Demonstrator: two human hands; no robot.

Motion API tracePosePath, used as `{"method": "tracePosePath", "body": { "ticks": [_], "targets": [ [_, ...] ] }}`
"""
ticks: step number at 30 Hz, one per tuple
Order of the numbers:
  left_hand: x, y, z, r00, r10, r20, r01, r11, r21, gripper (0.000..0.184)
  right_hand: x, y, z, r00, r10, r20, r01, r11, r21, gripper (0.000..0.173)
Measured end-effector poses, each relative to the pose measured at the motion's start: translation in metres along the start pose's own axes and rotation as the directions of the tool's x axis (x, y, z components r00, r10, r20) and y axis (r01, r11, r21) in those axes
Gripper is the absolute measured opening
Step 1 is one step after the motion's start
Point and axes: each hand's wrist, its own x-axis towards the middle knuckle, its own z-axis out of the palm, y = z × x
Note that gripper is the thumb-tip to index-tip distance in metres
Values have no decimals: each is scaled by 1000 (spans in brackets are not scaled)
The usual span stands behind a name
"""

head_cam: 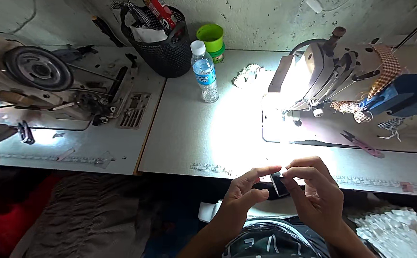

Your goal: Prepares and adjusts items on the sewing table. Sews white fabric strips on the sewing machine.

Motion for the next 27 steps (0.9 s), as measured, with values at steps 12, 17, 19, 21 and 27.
{"method": "tracePosePath", "body": {
  "ticks": [12, 17, 19, 21, 27],
  "targets": [
    [-5, -1, 6, 999, 53, -1, -53, 991, 123, 34, 6, -4, 0, 998, 55, -8, -55, 998, 36, 7],
    [-6, -2, 5, 998, 54, -26, -49, 986, 156, 31, 6, -6, 4, 985, 157, -76, -152, 986, 63, 36],
    [-5, -2, 5, 998, 42, -56, -35, 992, 124, 29, 5, -5, 6, 973, 219, -77, -211, 972, 105, 49],
    [-5, -1, 7, 993, 12, -117, -4, 998, 68, 23, 0, -2, 8, 968, 247, -52, -237, 961, 142, 48],
    [0, -4, 15, 903, 21, -430, -39, 999, -33, 19, -29, 9, 19, 948, 310, 71, -316, 943, 102, 30]
  ]
}}
